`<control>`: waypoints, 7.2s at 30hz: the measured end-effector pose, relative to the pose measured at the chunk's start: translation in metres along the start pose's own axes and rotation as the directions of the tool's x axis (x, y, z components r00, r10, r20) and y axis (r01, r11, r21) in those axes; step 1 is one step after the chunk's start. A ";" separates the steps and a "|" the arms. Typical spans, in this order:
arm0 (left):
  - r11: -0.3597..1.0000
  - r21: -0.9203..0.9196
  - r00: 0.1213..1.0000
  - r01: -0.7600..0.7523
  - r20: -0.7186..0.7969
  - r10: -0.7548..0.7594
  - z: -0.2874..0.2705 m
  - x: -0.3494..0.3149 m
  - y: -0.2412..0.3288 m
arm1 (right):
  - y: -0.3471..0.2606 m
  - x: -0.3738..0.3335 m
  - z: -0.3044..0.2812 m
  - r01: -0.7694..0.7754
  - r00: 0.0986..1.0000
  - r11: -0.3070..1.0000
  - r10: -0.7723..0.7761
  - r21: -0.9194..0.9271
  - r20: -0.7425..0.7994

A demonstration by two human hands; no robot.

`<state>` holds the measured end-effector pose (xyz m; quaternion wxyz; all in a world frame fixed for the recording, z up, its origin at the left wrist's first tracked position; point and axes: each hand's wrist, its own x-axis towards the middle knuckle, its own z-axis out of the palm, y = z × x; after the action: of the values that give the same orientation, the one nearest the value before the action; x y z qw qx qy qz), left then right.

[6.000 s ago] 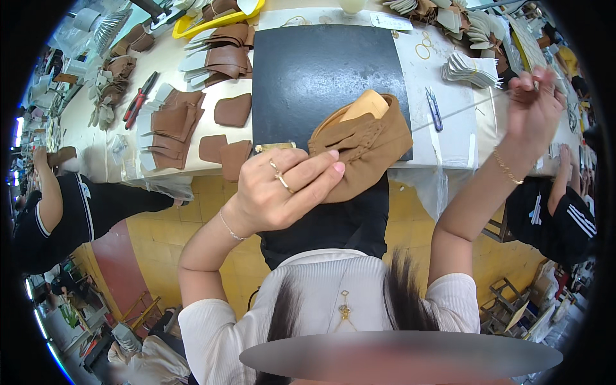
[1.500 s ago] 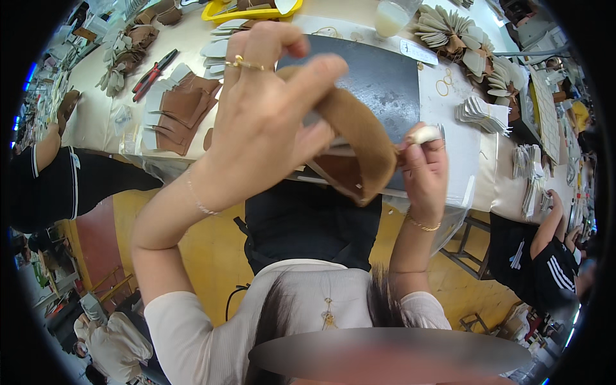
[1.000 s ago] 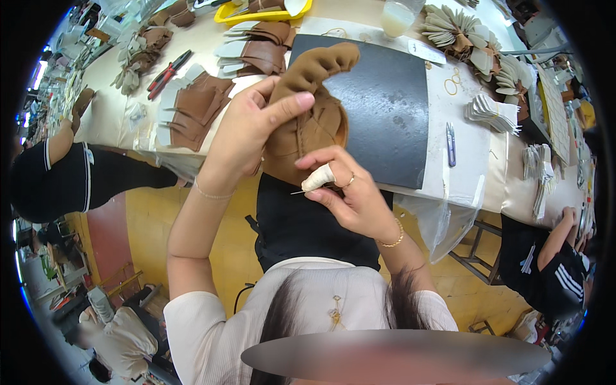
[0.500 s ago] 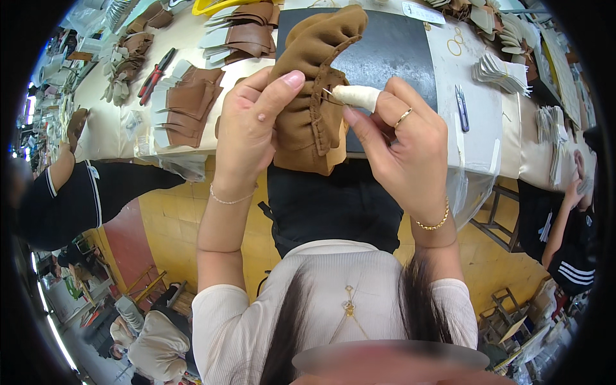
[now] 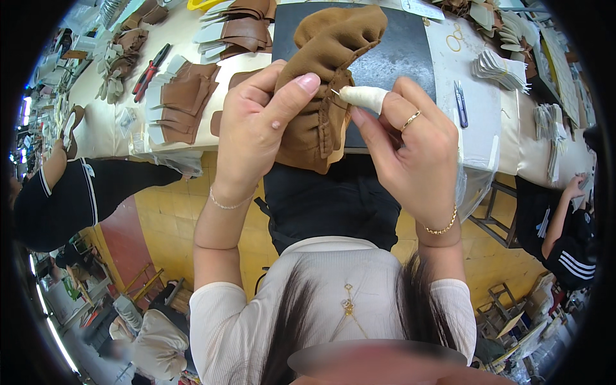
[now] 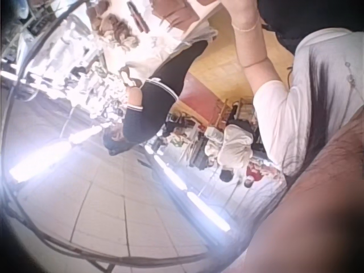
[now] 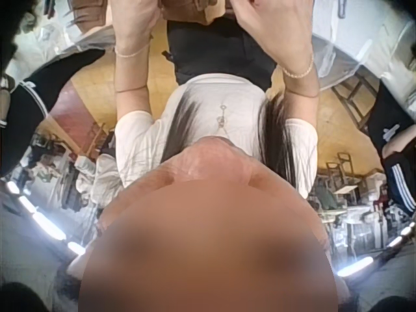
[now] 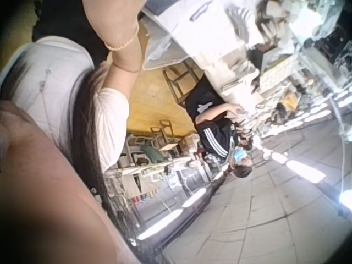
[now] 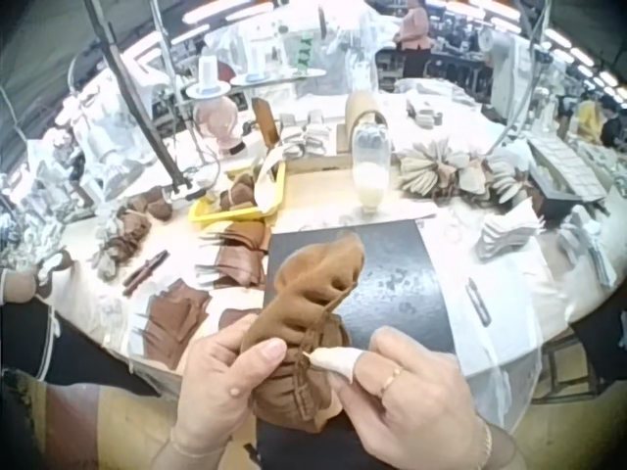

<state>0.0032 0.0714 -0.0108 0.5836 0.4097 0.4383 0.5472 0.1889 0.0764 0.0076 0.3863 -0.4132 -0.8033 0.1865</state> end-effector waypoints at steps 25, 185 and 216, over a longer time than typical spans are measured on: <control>0.178 0.748 0.703 -0.639 0.476 0.528 0.005 -0.071 -0.112 | 0.044 -0.176 0.080 -0.457 0.823 0.493 0.549 0.740 0.142; 0.226 0.666 0.640 -0.711 0.480 0.600 0.037 -0.039 -0.095 | 0.040 -0.162 0.072 -0.383 0.708 0.505 0.699 0.774 -0.106; 0.277 0.607 0.628 -0.745 0.498 0.598 0.031 -0.042 -0.097 | 0.041 -0.156 0.030 -0.662 0.676 0.359 0.665 0.658 0.317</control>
<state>0.0590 0.0228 -0.0924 0.0947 0.8073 0.3592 0.4585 0.2432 -0.0252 -0.1100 0.4096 -0.5106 -0.4208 0.6280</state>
